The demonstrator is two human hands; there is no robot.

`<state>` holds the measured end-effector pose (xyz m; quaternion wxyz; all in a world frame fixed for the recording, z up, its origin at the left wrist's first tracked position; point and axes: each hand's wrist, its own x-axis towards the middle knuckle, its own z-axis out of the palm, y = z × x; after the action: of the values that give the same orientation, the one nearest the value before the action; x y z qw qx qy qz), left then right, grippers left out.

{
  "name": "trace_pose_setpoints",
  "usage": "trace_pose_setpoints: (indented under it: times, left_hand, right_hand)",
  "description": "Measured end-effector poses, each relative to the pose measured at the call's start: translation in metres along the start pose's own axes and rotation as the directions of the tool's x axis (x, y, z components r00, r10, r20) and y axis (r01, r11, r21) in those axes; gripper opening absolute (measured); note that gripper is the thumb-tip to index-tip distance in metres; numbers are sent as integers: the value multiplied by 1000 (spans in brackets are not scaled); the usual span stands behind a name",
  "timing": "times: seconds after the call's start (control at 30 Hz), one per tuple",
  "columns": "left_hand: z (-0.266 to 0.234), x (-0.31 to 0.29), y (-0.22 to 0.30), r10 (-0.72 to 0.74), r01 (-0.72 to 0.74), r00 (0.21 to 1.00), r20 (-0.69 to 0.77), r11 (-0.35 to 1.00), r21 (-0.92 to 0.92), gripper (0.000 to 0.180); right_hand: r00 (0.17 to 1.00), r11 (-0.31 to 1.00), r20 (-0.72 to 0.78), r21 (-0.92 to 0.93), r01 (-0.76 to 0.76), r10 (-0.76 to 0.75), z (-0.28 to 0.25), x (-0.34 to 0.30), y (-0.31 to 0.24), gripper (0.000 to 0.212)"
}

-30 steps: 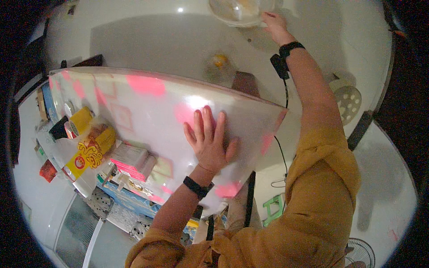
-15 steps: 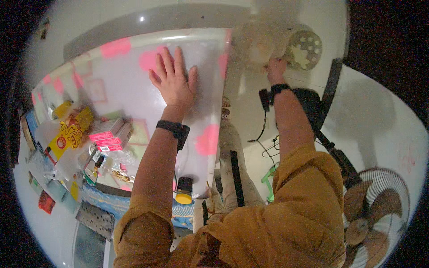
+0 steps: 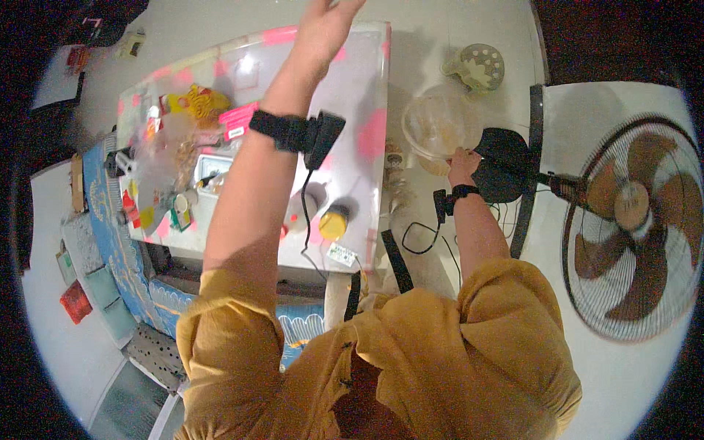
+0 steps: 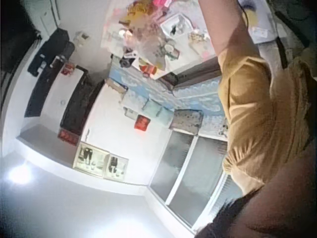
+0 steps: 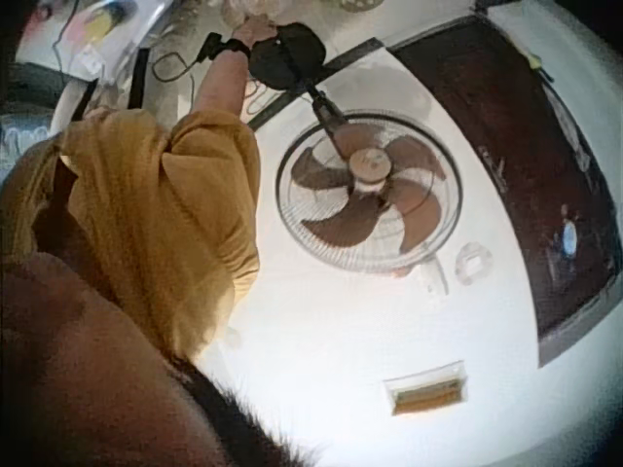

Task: The person folds a white floral-patterned sheet on a bed, then moves several pillows and a snack packet aside. They then walk to a table, pick up a clear bowl, and scoop some loose items from the table into the bowl.

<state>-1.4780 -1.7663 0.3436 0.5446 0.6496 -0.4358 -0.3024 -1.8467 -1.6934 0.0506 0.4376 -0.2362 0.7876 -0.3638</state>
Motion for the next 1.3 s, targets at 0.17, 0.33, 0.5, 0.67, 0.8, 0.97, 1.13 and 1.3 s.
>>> trace_pose_setpoints:
  times: [0.17,0.33,0.5,0.67,0.8,0.97,1.13,1.3]
  left_hand:
    - [-56,-69,115,114,-111,993,28,991,-69,68]
    - [-148,-254,182,91,-71,871,483,996,-59,51]
    - [-164,-427,75,-413,601,753,512,748,-280,52]
    - [-138,-555,15,-869,932,338,361,255,-259,63]
    - [-125,-602,19,-866,885,333,373,151,-440,65]
    - [-175,-640,48,-901,753,424,89,296,-588,56]
    - [-250,-683,62,-920,696,388,-49,328,-638,57]
    - [-304,-710,39,-917,626,366,-156,367,-688,42]
  right_hand:
    - [992,999,122,40,30,-35,-83,-81,12,13]
    - [994,992,84,104,64,-73,-148,-145,23,32]
    - [952,967,276,-178,182,-129,-199,-208,-2,34]
    - [715,892,695,-366,265,73,-227,-269,-73,26]
    - [378,895,906,-319,312,191,-215,-331,-100,22]
    - [31,925,946,-323,202,324,-178,-399,-83,24]
    - [-132,934,939,-284,218,317,-131,-458,-51,25]
    - [-155,895,906,-339,290,394,-65,-501,1,17]
